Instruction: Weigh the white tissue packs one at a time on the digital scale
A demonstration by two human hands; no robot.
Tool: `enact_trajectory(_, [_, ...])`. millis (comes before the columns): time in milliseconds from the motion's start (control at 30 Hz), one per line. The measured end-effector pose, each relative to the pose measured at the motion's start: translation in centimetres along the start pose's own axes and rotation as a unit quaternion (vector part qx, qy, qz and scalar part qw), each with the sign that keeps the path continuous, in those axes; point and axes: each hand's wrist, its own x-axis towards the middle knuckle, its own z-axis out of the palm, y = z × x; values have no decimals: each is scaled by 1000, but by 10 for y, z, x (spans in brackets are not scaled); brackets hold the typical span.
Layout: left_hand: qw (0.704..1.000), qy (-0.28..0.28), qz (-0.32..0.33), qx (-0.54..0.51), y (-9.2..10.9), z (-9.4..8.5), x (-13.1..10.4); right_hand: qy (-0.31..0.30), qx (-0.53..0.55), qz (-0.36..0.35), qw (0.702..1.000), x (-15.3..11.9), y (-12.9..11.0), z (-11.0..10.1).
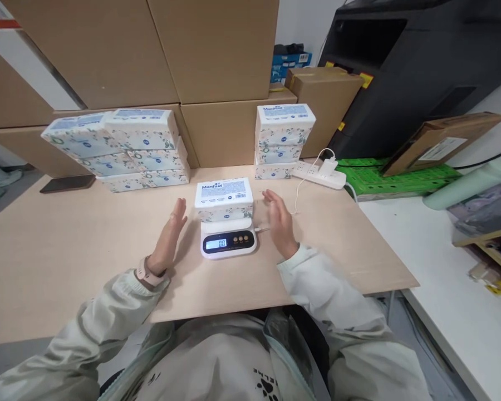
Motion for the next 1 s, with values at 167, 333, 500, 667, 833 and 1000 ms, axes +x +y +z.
enact_trajectory(167, [978,152,-101,-104,-9,-19,21,134,-10,-54,989,8,0,-10])
enact_trajectory(333, [975,162,-103,-114,-10,-21,27,147,-30,-77,986,13,2,-11])
enact_trajectory(500, [975,162,-92,-118,-13,-21,26,152,-65,-128,978,14,3,-13])
enact_trajectory(667, [976,162,-89,-120,-13,-20,26,146,-75,-138,977,12,3,-12])
enact_trajectory(833, [976,162,-85,-118,-12,-18,24,147,-76,-131,978,12,6,-13])
enact_trajectory(1000, [977,156,-83,-116,-14,-19,23,151,-71,-112,980,9,6,-13])
